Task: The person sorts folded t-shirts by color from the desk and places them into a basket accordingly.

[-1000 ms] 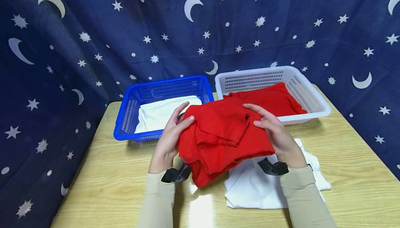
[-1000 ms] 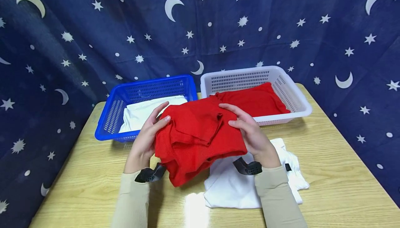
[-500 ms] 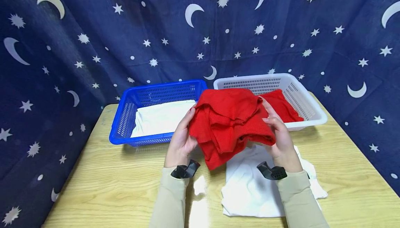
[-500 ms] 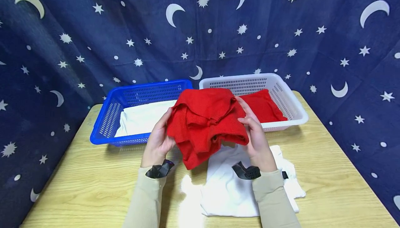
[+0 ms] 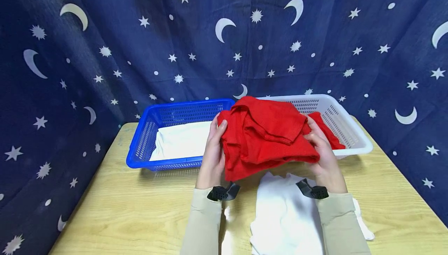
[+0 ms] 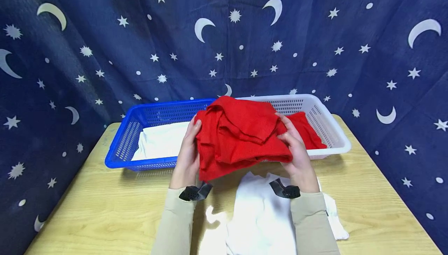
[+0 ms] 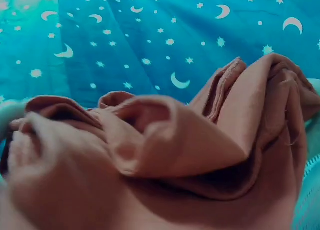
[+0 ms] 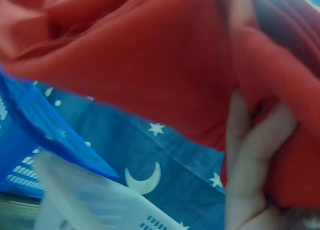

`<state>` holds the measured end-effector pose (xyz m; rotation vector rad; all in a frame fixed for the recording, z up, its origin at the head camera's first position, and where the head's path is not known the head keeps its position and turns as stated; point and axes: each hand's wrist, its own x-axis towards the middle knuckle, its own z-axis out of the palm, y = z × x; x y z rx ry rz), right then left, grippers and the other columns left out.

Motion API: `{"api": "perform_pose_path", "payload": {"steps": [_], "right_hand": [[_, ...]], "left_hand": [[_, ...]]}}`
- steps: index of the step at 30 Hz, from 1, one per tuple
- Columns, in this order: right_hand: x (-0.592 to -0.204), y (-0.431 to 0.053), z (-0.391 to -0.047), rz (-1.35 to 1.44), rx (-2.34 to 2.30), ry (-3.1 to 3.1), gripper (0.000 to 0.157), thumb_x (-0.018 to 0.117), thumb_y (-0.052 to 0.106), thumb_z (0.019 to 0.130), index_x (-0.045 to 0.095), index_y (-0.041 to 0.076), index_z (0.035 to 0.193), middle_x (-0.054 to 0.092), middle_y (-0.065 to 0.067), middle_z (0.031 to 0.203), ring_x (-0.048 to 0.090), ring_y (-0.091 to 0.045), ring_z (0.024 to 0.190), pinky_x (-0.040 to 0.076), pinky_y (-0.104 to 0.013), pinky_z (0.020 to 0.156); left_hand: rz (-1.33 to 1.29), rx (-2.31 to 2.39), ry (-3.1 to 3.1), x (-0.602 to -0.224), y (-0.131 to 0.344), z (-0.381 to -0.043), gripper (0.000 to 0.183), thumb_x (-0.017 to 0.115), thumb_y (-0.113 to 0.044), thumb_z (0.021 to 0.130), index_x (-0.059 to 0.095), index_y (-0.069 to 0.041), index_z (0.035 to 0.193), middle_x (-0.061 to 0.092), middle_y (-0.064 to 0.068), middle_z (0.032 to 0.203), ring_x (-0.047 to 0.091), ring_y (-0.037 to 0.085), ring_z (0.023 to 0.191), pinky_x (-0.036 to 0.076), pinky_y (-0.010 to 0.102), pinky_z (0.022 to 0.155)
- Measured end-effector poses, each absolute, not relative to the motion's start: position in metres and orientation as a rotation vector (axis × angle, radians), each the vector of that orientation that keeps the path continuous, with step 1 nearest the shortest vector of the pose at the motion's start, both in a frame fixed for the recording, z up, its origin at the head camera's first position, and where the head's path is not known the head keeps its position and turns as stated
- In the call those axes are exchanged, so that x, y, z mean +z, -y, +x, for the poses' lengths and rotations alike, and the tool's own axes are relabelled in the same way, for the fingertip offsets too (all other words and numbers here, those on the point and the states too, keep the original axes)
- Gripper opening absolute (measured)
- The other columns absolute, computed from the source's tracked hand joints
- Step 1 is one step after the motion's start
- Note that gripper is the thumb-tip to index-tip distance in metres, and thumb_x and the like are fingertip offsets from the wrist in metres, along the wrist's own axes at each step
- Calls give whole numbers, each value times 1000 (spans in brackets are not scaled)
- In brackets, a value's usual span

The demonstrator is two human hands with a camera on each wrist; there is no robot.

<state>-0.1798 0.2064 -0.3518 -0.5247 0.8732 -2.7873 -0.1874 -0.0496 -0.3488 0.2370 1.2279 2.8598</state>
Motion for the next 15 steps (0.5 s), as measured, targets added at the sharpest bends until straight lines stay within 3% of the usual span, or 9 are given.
{"api": "perform_pose_path", "payload": {"steps": [5, 10, 12, 15], "right_hand": [[-355, -222, -192, -549, -2766, -927, 53, 18, -10, 92, 36, 10, 138, 46, -6, 131, 53, -20, 111, 52, -29, 81], [-356, -233, -206, -554, -2834, -866, 50, 26, -2, 96, 30, 14, 143, 45, -3, 136, 50, -18, 117, 49, -30, 89], [-359, -238, -211, -575, -2837, -900, 50, 28, 2, 97, 26, 17, 145, 40, -1, 141, 48, -16, 119, 48, -30, 91], [-363, -246, -216, -631, -2805, -1043, 55, 30, 1, 97, 22, 20, 147, 28, 0, 147, 47, -16, 120, 49, -29, 89]], "left_hand": [[391, 2848, -1075, -358, 41, -194, 58, 48, -10, 92, 24, -28, 142, 42, 8, 133, 49, 19, 117, 44, 29, 95], [404, 2846, -1206, -360, 27, -207, 70, 54, -5, 89, 20, -33, 144, 38, 8, 137, 46, 21, 122, 41, 30, 99], [417, 2816, -1320, -360, 21, -213, 67, 54, -5, 89, 24, -31, 143, 38, 5, 138, 46, 20, 121, 42, 29, 98], [410, 2727, -1488, -363, 12, -221, 53, 52, -4, 91, 39, -23, 139, 48, 4, 126, 54, 15, 107, 48, 24, 85]]}}
